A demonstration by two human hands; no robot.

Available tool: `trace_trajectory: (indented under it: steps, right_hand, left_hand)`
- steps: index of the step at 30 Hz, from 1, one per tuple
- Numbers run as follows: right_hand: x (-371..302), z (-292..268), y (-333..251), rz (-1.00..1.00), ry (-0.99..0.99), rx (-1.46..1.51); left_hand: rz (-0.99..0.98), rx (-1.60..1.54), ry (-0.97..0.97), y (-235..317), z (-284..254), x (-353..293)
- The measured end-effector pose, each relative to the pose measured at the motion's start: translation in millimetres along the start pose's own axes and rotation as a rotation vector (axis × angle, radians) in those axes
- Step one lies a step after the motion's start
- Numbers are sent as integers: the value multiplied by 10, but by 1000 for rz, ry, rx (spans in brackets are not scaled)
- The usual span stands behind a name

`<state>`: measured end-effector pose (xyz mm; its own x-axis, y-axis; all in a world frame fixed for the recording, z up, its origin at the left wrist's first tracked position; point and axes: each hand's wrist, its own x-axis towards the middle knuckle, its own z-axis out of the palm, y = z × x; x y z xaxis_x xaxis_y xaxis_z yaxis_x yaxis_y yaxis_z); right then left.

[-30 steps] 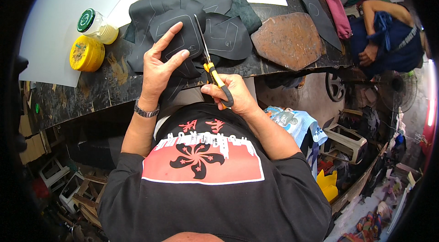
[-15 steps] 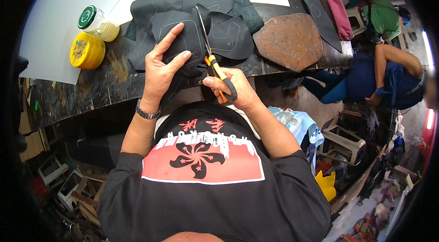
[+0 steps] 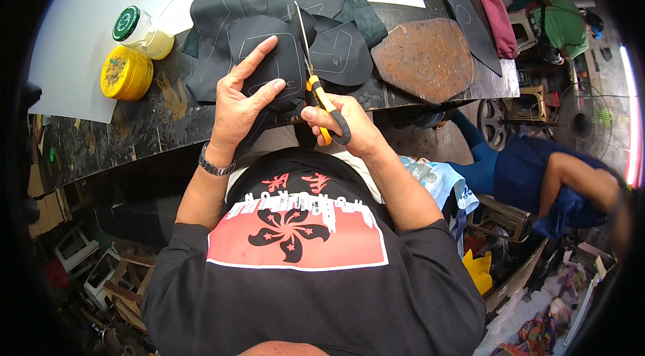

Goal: The person uses shears to cut a dark fabric laid on a work table, following white chalk outlines. They rotate and reposition the fabric to cut along curved and straight edges, separating pattern pieces from the main sheet.

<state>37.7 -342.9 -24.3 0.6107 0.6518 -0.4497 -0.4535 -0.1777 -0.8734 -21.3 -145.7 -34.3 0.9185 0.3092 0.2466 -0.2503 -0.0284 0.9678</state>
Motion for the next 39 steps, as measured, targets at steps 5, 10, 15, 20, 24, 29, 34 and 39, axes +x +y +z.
trace_trajectory:
  steps: [5, 10, 15, 20, 24, 29, 34, 39]
  right_hand:
    - [5, 8, 40, -27, 1, 41]
    - [-17, -25, 65, -9, 20, -31]
    - [-34, -55, 79, 13, 30, -16]
    - [-51, -71, 87, 23, 21, 8]
    - [-73, -81, 69, 34, 2, -3]
    - [-87, -110, 44, 74, -19, -38]
    - [-67, -131, 22, 70, -31, -23]
    - [-89, -118, 21, 55, -40, 17]
  left_hand:
    - [-6, 8, -10, -2, -25, 3]
    - [-28, -5, -20, -13, -44, 18]
    - [-63, -26, -79, 13, -115, 61]
    - [-90, -29, -143, 40, -189, 106]
    - [-98, -15, -173, 47, -258, 149]
    - [-54, 6, -214, 33, -298, 163]
    - [-73, -16, -254, 35, -304, 147]
    - [-64, -10, -260, 43, -364, 187]
